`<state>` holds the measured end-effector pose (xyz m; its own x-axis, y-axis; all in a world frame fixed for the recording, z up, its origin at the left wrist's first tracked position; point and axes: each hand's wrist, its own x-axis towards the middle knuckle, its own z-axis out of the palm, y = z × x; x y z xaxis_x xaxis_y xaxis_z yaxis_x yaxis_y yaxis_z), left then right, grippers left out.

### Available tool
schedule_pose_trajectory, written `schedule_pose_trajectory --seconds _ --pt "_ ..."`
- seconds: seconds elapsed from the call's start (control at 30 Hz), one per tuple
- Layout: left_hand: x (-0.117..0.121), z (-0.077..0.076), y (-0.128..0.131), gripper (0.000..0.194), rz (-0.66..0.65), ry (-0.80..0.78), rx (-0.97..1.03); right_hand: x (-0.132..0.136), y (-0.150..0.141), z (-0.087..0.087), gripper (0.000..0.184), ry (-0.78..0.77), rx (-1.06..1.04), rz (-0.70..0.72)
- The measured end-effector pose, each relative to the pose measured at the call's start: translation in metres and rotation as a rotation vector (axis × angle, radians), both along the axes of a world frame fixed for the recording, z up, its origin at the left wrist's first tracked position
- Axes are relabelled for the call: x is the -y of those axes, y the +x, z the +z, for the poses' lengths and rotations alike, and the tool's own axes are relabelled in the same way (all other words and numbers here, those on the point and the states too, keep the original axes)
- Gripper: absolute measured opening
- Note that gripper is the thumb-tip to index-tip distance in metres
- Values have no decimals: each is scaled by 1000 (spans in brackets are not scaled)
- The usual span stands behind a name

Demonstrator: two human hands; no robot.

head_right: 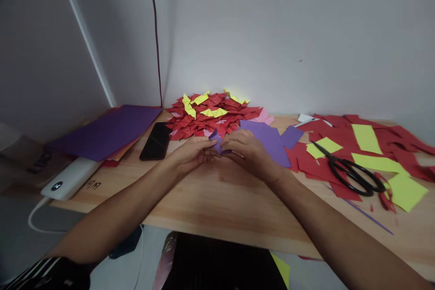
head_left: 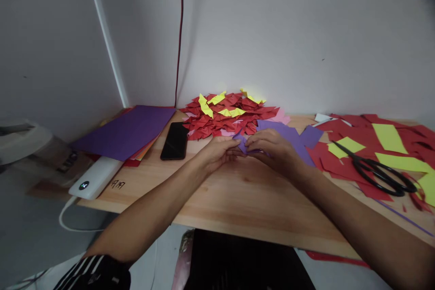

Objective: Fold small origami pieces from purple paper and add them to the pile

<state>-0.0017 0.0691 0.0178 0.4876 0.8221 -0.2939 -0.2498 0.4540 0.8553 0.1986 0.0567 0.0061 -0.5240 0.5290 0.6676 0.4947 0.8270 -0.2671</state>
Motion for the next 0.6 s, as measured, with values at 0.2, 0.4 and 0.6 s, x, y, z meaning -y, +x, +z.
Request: schedule_pose_trajectory --seconds 0.2,0.4,0.6 --pt "-1 0 0 8 32 -22 22 -2 0 -4 11 -8 63 -32" --pt "1 4 0 12 37 -38 41 3 -5 -2 7 -70 -105 -72" --pt "2 -1 4 13 44 30 101 9 -10 -1 11 -228 -280 -167"
